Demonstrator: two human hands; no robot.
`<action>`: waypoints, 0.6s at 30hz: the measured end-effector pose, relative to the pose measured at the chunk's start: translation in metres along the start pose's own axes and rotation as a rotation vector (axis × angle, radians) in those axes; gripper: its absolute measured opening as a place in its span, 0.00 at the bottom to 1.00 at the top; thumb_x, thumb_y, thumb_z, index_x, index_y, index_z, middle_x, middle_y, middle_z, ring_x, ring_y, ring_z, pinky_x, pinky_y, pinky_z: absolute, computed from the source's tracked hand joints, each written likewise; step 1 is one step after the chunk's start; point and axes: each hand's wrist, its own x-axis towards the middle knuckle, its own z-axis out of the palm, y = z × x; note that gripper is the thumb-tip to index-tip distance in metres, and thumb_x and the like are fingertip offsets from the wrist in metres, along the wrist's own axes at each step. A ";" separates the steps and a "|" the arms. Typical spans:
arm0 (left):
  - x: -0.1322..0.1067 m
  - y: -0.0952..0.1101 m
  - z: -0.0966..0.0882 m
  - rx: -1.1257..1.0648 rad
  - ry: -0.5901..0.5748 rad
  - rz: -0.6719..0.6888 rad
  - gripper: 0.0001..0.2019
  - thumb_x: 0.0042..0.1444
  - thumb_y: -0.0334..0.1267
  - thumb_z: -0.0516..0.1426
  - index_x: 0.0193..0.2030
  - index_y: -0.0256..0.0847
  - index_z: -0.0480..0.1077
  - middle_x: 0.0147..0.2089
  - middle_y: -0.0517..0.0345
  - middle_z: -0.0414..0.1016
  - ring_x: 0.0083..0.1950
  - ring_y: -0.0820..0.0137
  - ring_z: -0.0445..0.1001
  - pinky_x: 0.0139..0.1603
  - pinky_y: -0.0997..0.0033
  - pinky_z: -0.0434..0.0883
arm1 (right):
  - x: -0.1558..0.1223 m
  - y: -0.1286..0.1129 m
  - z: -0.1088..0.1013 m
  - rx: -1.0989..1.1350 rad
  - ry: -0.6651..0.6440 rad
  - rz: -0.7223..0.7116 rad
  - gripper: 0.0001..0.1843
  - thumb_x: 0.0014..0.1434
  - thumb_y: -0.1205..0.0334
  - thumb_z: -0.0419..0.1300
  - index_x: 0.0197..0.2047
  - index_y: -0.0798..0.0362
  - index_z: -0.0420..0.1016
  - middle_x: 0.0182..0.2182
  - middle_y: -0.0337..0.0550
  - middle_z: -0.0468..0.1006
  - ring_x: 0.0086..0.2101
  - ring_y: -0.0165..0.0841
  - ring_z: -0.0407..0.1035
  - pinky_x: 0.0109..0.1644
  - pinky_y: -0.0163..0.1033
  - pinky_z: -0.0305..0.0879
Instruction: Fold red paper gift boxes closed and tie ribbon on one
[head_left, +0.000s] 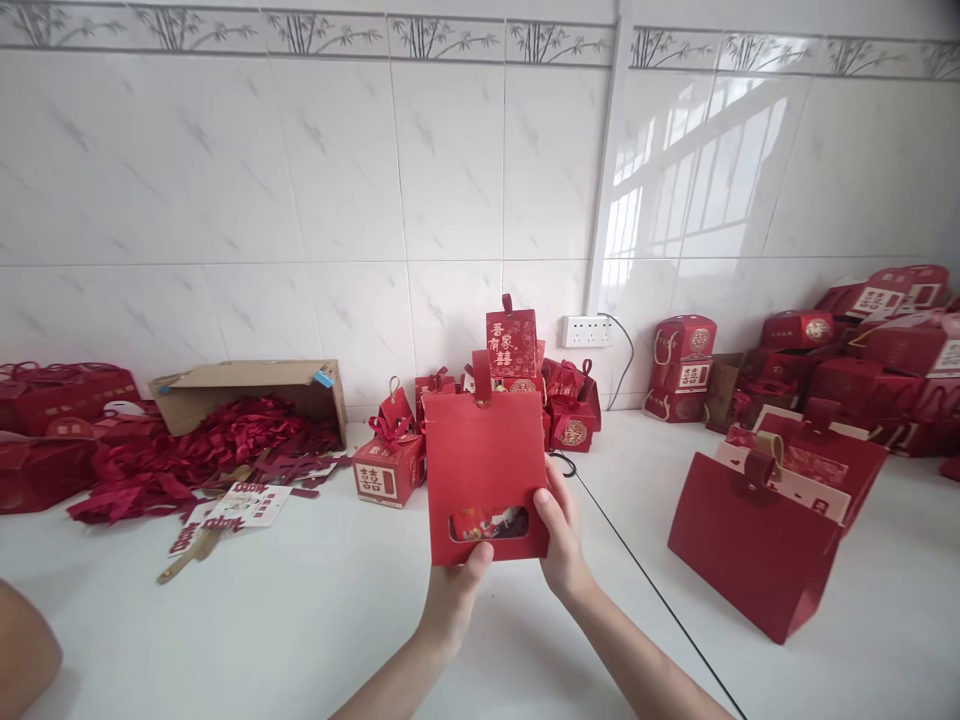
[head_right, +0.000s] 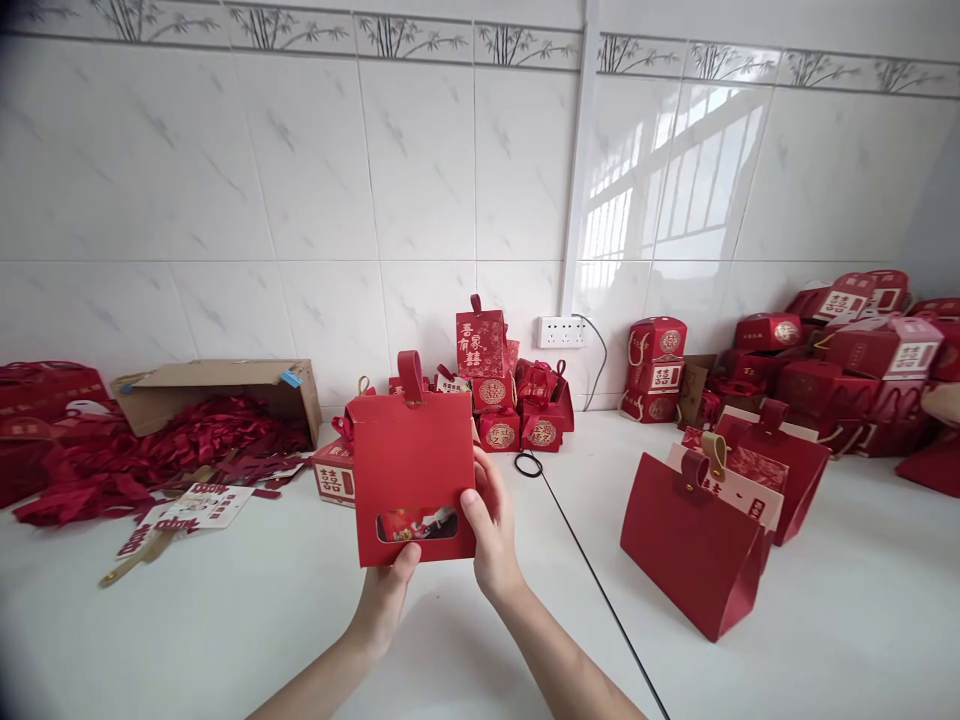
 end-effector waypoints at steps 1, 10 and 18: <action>0.000 0.000 0.000 0.001 0.000 0.005 0.33 0.45 0.51 0.63 0.58 0.42 0.64 0.58 0.46 0.70 0.62 0.50 0.64 0.61 0.50 0.63 | 0.000 0.000 0.000 -0.003 0.000 -0.001 0.21 0.58 0.49 0.55 0.52 0.47 0.67 0.45 0.44 0.75 0.47 0.41 0.68 0.49 0.45 0.65; -0.001 -0.001 0.000 -0.020 -0.041 -0.002 0.34 0.48 0.51 0.62 0.60 0.43 0.61 0.59 0.47 0.68 0.63 0.52 0.62 0.62 0.52 0.63 | 0.000 -0.001 0.001 0.023 0.000 -0.006 0.20 0.58 0.49 0.56 0.52 0.47 0.67 0.46 0.45 0.75 0.47 0.42 0.68 0.49 0.46 0.65; 0.003 -0.003 -0.001 -0.031 -0.038 -0.035 0.31 0.46 0.55 0.62 0.55 0.43 0.65 0.51 0.48 0.74 0.53 0.53 0.71 0.47 0.57 0.73 | 0.002 0.005 0.002 0.027 0.042 0.039 0.18 0.59 0.49 0.54 0.49 0.48 0.68 0.44 0.45 0.75 0.43 0.40 0.70 0.44 0.43 0.68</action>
